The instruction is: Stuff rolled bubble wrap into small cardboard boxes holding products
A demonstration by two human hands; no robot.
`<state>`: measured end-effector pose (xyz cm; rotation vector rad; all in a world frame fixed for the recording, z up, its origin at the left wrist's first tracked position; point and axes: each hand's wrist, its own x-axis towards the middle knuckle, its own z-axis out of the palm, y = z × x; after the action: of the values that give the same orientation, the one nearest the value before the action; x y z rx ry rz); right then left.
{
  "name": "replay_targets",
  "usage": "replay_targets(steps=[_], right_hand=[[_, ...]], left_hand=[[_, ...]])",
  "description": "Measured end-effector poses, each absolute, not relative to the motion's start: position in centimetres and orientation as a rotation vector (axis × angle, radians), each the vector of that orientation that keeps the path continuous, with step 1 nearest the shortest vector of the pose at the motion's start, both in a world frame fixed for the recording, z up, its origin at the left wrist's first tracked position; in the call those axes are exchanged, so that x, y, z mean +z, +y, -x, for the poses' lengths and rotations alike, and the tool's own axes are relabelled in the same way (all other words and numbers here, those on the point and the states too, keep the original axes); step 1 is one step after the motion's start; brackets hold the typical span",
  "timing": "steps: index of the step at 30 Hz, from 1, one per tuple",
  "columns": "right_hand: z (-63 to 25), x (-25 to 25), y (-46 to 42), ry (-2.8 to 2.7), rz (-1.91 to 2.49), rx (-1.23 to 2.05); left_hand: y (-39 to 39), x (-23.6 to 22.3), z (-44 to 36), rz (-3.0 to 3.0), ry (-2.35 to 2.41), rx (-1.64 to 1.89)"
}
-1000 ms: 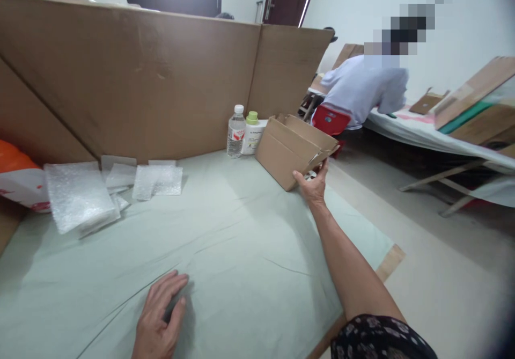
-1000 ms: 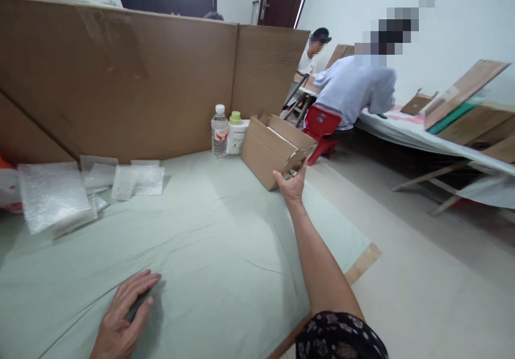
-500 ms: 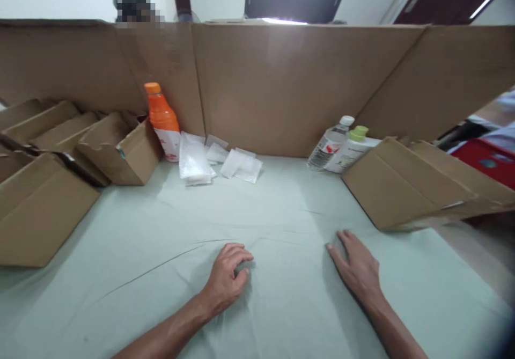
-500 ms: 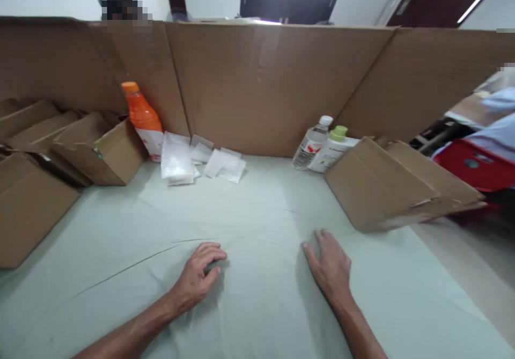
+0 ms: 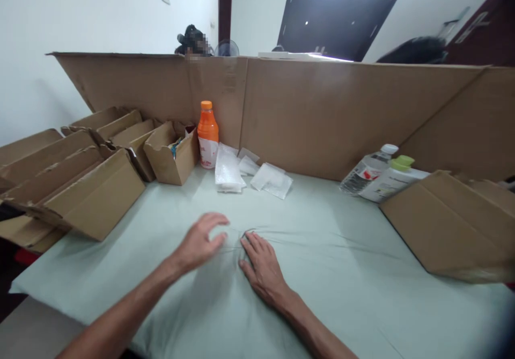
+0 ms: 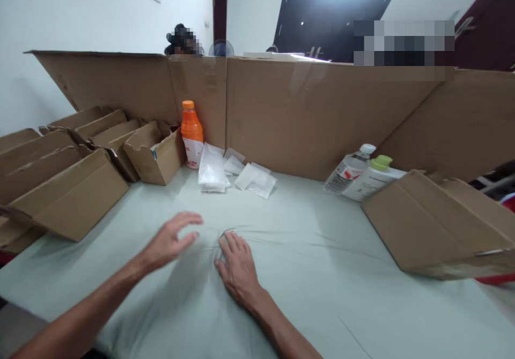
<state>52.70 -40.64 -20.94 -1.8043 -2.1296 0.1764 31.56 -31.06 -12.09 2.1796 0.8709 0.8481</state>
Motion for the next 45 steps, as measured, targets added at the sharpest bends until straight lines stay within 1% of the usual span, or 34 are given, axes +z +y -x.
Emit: replay_targets(steps=[4,6,8,10,15,18,21,24,30,32,34,36,37,40,42,45], right_hand=[[-52.2,-20.6,-40.6,-2.156,1.696,0.225],[-52.6,-20.7,-40.7,-2.145,1.675,0.219],[-52.9,-20.9,-40.7,-2.14,1.675,0.212],[-53.1,-21.0,-40.7,-2.144,1.68,0.208],[-53.2,-21.1,-40.6,-2.145,1.669,0.195],[-53.3,-21.0,-40.6,-2.148,1.659,0.203],[-53.4,-21.0,-40.6,-2.154,1.674,0.205],[-53.4,-21.2,-40.5,-2.149,1.655,0.201],[-54.1,-22.4,-40.4,-2.044,1.556,0.202],[-54.3,-22.4,-40.2,-1.979,1.555,0.243],[-54.1,-21.8,-39.8,-1.927,1.549,0.292],[-53.4,-20.5,-39.3,-1.907,1.519,0.334],[-52.8,-19.7,-39.0,-1.914,1.492,0.358],[-50.2,-17.4,-37.8,-1.956,1.39,0.455],[-48.4,-16.6,-36.8,-1.967,1.33,0.532],[-46.4,-16.6,-35.3,-1.919,1.265,0.627]], left_hand=[[-21.3,-8.6,-26.8,-2.367,1.346,1.248],[-17.1,-7.1,-25.7,-2.397,1.564,1.361],[-13.6,-6.3,-25.6,-2.397,1.696,1.381],[-11.1,-6.2,-26.1,-2.366,1.753,1.329],[-8.6,-7.2,-27.5,-2.288,1.748,1.292],[-9.5,-7.3,-27.2,-2.254,1.72,1.313],[-12.8,-7.1,-25.7,-2.237,1.678,1.316],[-18.3,-7.6,-23.1,-2.195,1.62,1.352],[-30.2,-9.0,-17.0,-2.145,1.409,1.632],[-32.5,-9.2,-15.7,-1.939,1.436,1.853],[-33.4,-9.7,-14.8,-1.577,1.421,2.144],[-33.6,-10.9,-14.1,-1.191,1.309,2.248],[-33.5,-11.7,-13.9,-1.03,1.249,2.215],[-33.2,-14.0,-14.4,-0.744,1.2,1.954],[-33.0,-14.8,-15.5,-0.672,1.211,1.825],[-32.9,-14.7,-17.4,-0.695,1.254,1.699]])
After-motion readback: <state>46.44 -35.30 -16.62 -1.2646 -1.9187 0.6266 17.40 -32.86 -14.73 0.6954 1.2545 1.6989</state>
